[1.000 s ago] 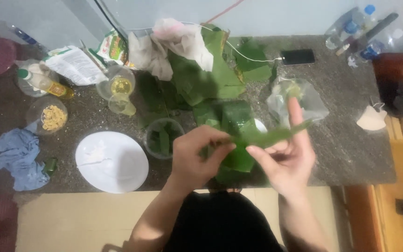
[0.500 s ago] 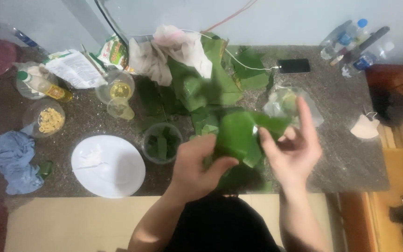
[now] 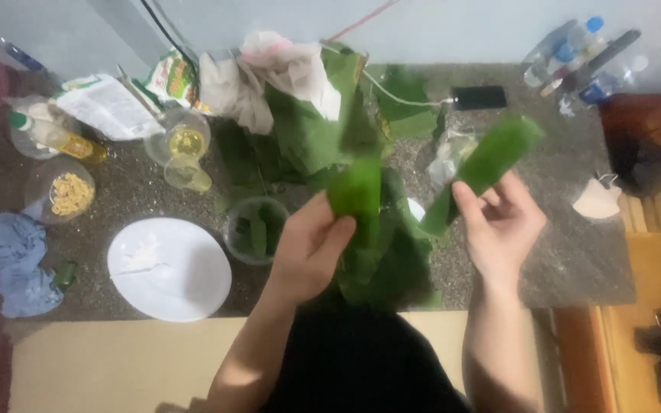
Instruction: Tearing and folding large green leaves into smaller pieces for food preparation
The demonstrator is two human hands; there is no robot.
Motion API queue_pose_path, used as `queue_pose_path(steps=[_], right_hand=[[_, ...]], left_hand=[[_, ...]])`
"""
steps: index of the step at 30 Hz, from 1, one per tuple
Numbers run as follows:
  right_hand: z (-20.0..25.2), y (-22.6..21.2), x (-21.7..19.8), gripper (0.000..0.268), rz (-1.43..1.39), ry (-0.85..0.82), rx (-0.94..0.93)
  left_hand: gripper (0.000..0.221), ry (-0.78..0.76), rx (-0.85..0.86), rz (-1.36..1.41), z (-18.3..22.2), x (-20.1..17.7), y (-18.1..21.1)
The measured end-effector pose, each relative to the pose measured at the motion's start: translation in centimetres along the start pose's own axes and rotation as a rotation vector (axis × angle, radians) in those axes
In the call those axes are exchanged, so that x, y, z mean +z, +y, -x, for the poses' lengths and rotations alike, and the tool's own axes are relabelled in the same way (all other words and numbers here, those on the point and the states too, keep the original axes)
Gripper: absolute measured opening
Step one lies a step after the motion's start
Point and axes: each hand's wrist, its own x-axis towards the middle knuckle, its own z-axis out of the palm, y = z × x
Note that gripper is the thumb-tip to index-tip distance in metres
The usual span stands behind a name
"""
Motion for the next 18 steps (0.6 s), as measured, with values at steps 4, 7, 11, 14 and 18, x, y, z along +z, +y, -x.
queue_pose_path(steps=[4, 7, 11, 14, 18], right_hand=[[0.6, 4.3, 0.5, 0.026, 0.052, -0.055, 0.071], [2.3, 10.6, 0.7, 0.021, 0.27, -0.216, 0.19], [5.0, 14.7, 1.1, 0.007, 0.31, -0.355, 0.456], [6.3, 15.9, 0.9, 0.008, 0.267, -0.419, 0.539], [6.6, 14.7, 0.9, 0.016, 0.234, -0.44, 0.646]], left_hand=[[0.02, 0.03, -0.095, -0.241, 0.2, -1.4, -5.8], [0.021, 0.094, -0.339, -0.317, 0.7, -1.5, -8.1], [0.036, 0.033, -0.627, -0.497, 2.8, -2.4, -14.2], [0.032, 0.005, -0.844, -0.521, 4.7, -2.8, -17.6], [0.029, -0.02, -0.997, -0.586, 7.6, -3.6, -24.0]])
